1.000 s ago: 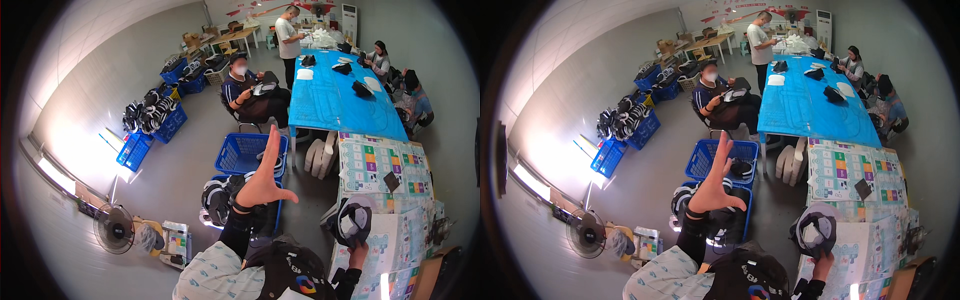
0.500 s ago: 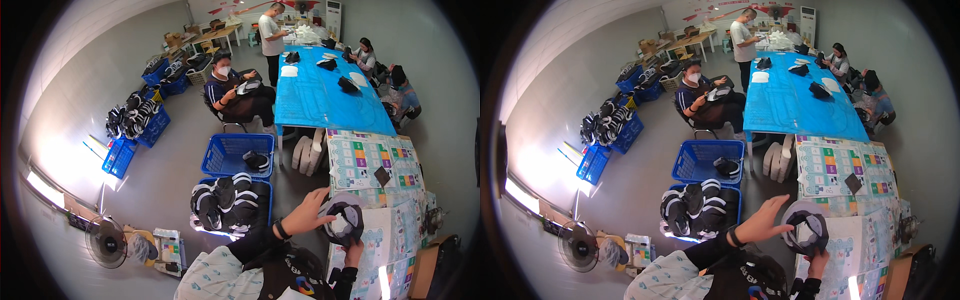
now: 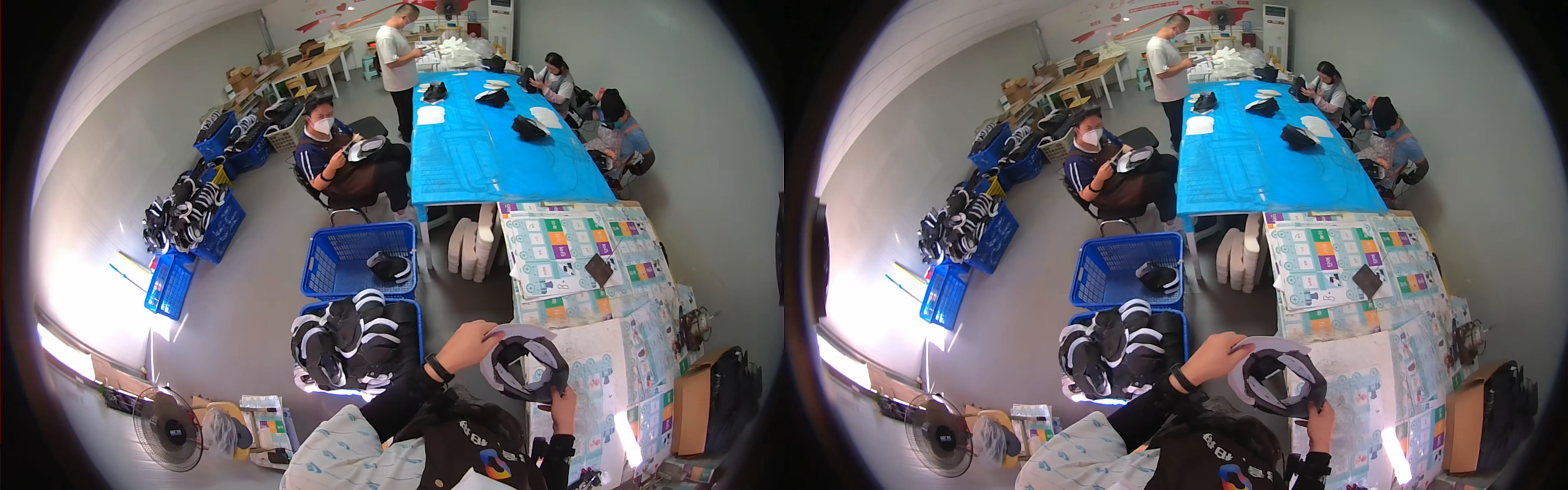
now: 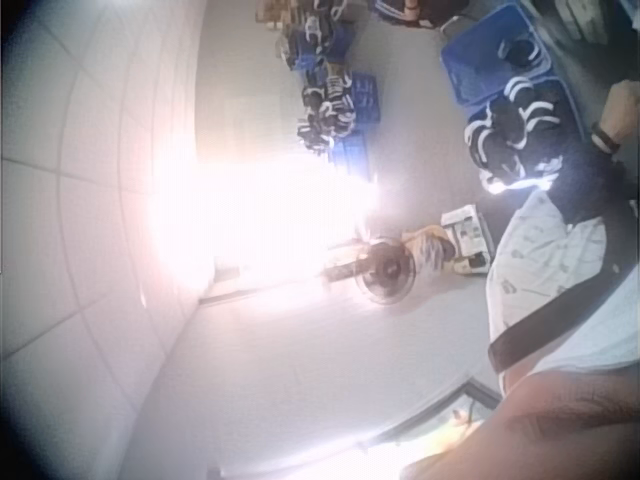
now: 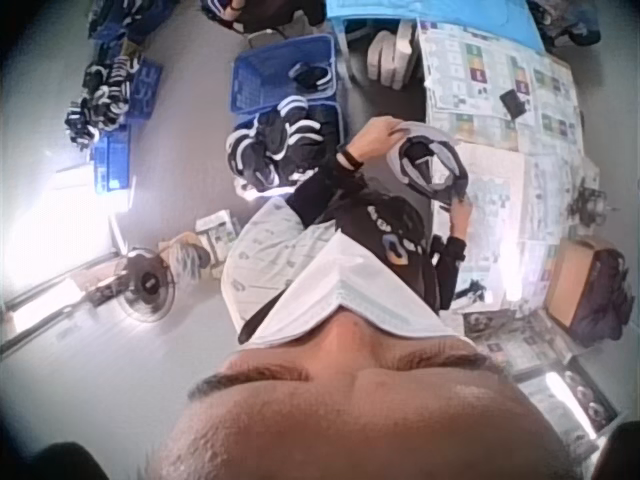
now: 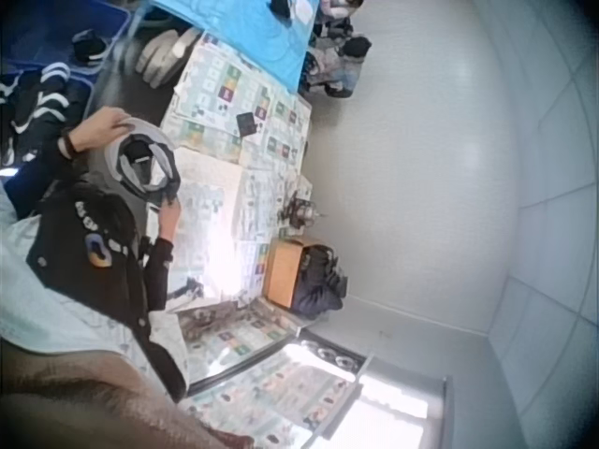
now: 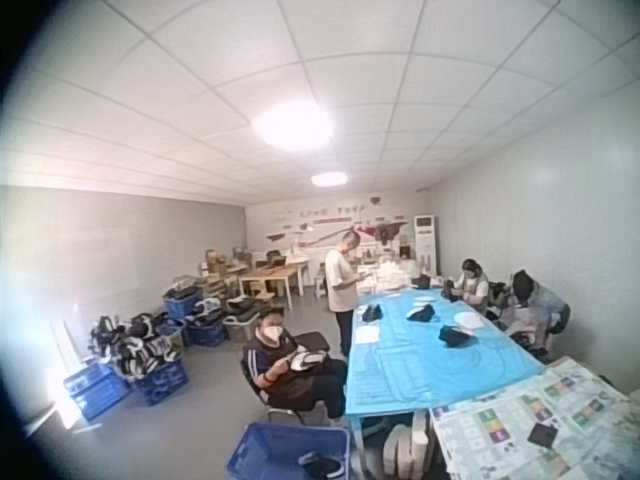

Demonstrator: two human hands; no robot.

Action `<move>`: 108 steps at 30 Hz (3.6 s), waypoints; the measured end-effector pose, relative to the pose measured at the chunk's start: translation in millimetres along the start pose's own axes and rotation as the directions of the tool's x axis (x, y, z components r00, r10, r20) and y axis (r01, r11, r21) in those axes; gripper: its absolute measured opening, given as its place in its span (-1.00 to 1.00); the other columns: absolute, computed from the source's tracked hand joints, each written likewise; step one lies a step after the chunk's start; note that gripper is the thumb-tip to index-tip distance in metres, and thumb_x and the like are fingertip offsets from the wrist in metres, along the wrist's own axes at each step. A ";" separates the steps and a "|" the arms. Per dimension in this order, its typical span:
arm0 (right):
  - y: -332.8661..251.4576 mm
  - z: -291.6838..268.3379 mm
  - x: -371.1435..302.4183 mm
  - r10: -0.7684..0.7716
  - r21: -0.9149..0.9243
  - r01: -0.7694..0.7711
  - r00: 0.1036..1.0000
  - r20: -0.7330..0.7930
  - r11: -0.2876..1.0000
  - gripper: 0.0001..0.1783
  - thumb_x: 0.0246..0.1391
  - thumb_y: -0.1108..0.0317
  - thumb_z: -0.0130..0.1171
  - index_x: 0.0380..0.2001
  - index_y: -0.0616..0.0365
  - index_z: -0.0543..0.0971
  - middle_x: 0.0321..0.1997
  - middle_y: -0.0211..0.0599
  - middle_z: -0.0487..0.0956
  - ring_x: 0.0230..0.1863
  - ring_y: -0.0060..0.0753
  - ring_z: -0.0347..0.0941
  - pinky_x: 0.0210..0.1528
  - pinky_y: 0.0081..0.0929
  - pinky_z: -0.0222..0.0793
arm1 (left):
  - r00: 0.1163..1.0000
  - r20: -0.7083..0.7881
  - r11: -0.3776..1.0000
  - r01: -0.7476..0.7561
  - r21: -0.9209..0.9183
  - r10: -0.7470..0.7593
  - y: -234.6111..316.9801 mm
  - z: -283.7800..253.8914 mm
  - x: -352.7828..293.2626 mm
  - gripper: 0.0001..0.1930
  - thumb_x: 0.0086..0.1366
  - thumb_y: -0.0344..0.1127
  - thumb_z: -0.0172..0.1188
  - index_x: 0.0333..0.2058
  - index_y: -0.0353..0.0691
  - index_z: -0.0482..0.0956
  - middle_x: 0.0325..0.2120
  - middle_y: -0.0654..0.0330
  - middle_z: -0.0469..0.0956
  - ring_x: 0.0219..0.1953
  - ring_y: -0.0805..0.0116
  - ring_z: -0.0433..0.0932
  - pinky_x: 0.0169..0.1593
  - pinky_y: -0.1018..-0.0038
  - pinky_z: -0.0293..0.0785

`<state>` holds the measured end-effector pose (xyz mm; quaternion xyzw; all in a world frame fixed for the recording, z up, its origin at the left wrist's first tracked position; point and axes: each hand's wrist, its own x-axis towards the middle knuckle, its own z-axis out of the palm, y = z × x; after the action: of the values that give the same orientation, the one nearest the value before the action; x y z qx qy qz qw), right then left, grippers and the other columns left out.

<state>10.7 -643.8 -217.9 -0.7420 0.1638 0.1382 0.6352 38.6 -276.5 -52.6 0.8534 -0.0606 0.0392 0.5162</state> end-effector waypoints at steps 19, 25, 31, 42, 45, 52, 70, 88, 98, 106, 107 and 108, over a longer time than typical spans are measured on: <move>-4.4 9.7 3.8 0.052 -0.208 -0.026 0.991 0.121 0.978 -0.58 0.26 0.35 0.30 0.11 0.35 0.54 -0.08 -0.07 0.66 -0.12 -0.04 0.69 -0.15 -0.11 0.76 | 0.994 -0.006 0.989 -0.109 0.101 0.110 -5.5 -7.9 -8.1 -0.76 0.42 -0.21 0.25 -0.15 -0.27 0.72 -0.36 -0.08 0.62 -0.24 -0.18 0.59 -0.14 0.12 0.51; -211.7 53.6 -82.2 -0.633 -0.553 0.560 0.771 0.075 0.616 0.16 -0.08 0.16 0.58 0.47 0.33 0.13 0.44 0.31 0.25 0.49 0.35 0.12 0.49 0.01 0.16 | 0.997 -0.021 0.980 -0.068 0.185 0.074 -12.3 -4.0 -16.5 -0.75 0.42 -0.21 0.24 -0.12 -0.27 0.72 -0.31 -0.07 0.62 -0.22 -0.18 0.60 -0.13 0.10 0.52; -313.4 72.2 -230.1 -0.996 -0.174 0.981 -0.071 0.061 -0.081 0.16 -0.11 -0.06 0.64 0.40 0.15 0.20 -0.01 -0.14 0.55 0.02 0.12 0.56 0.00 0.13 0.60 | 0.997 -0.013 0.972 -0.071 0.226 0.076 -5.4 -4.2 -18.7 -0.77 0.41 -0.20 0.26 -0.14 -0.22 0.74 -0.33 -0.06 0.61 -0.24 -0.17 0.60 -0.16 0.10 0.52; -191.6 28.9 -104.0 -0.593 -0.642 0.614 0.750 0.293 0.459 -0.80 0.04 0.31 0.39 -0.28 0.07 0.61 -0.59 -0.23 0.53 -0.51 -0.10 0.55 -0.40 -0.17 0.41 | 0.986 -0.110 0.965 -0.092 0.244 0.122 -9.7 -1.3 -19.1 -0.78 0.42 -0.23 0.25 -0.11 -0.23 0.73 -0.31 -0.03 0.61 -0.24 -0.14 0.61 -0.16 0.11 0.54; -68.7 -49.0 -60.0 -0.465 -0.828 0.338 0.879 0.108 0.447 -0.81 0.05 0.28 0.35 -0.28 0.09 0.63 -0.50 -0.08 0.60 -0.37 0.09 0.58 -0.27 -0.01 0.46 | 0.980 -0.095 0.948 -0.142 0.284 0.175 0.7 15.9 -4.5 -0.81 0.42 -0.25 0.25 -0.14 -0.20 0.73 -0.31 0.01 0.59 -0.25 -0.12 0.60 -0.16 0.12 0.54; 282.6 -241.1 -101.2 0.279 -0.709 -0.561 0.828 -0.487 0.428 -0.12 0.14 -0.14 0.27 0.41 0.09 0.35 0.51 0.15 0.29 0.53 0.23 0.17 0.39 0.42 0.15 | 0.969 0.078 0.862 -0.243 0.444 0.233 32.8 123.1 48.9 -0.86 0.33 -0.32 0.26 -0.19 -0.13 0.71 -0.26 0.14 0.59 -0.19 0.02 0.63 -0.18 0.19 0.59; 312.2 -255.4 -155.3 0.172 -0.477 -0.750 0.602 -0.780 0.458 -0.14 0.25 -0.05 0.24 0.34 0.46 0.32 0.40 0.30 0.36 0.42 0.32 0.28 0.47 0.15 0.12 | 0.790 0.419 0.594 -0.613 0.521 0.448 71.7 335.0 86.4 -0.75 0.11 -0.45 0.25 -0.18 -0.17 0.60 -0.17 0.16 0.47 -0.09 0.12 0.53 -0.18 0.29 0.59; 404.5 -307.8 -114.5 -0.297 -0.572 -0.664 0.490 -0.819 0.481 -0.48 0.36 0.05 0.07 0.14 0.26 0.54 0.07 0.04 0.66 0.01 -0.02 0.62 0.11 -0.20 0.52 | 0.801 0.511 0.543 -0.591 0.597 0.311 61.0 364.7 100.7 -0.74 0.29 -0.38 0.09 -0.07 -0.15 0.63 -0.06 0.03 0.59 -0.01 -0.02 0.61 0.02 0.11 0.59; 152.1 -218.8 -148.4 0.328 0.590 0.045 0.795 -0.510 0.806 -0.52 -0.10 0.64 0.13 -0.02 0.23 0.66 -0.23 -0.38 0.70 -0.37 -0.55 0.58 -0.43 -0.61 0.39 | 0.708 0.520 0.645 -0.685 0.339 0.478 62.6 394.9 93.4 -0.90 0.36 -0.27 0.22 -0.26 -0.15 0.59 -0.29 0.06 0.50 -0.28 -0.10 0.60 -0.22 0.06 0.55; 72.0 -141.3 -85.4 0.233 0.086 -0.216 0.922 -0.310 0.972 -0.55 0.05 0.29 0.25 0.04 0.14 0.66 -0.34 0.04 0.70 -0.30 -0.03 0.69 -0.18 -0.13 0.55 | 0.666 0.583 0.655 -0.702 0.278 0.466 81.9 397.9 83.0 -0.85 0.29 -0.30 0.30 -0.20 -0.17 0.68 -0.33 0.04 0.52 -0.26 -0.09 0.61 -0.19 0.08 0.56; 74.9 -133.1 -76.3 0.164 -0.004 -0.181 0.899 -0.406 0.983 -0.57 0.04 0.30 0.22 0.01 0.15 0.67 -0.32 0.11 0.69 -0.25 0.13 0.66 -0.13 -0.04 0.53 | 0.671 0.585 0.671 -0.691 0.270 0.456 81.9 395.0 82.4 -0.84 0.29 -0.30 0.31 -0.19 -0.17 0.69 -0.33 0.04 0.52 -0.25 -0.09 0.62 -0.18 0.09 0.56; 78.7 -128.4 -69.3 0.087 -0.097 -0.154 0.866 -0.492 0.983 -0.58 0.03 0.30 0.20 -0.01 0.15 0.68 -0.29 0.19 0.68 -0.20 0.28 0.63 -0.09 0.05 0.52 | 0.671 0.587 0.673 -0.689 0.268 0.453 82.8 394.6 83.1 -0.85 0.29 -0.30 0.31 -0.19 -0.16 0.70 -0.34 0.06 0.52 -0.26 -0.08 0.62 -0.18 0.09 0.57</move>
<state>-85.5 -777.0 -240.1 -0.7819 0.3544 -0.0021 0.5128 110.6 -669.4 -152.4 0.8670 -0.4464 0.0082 0.2213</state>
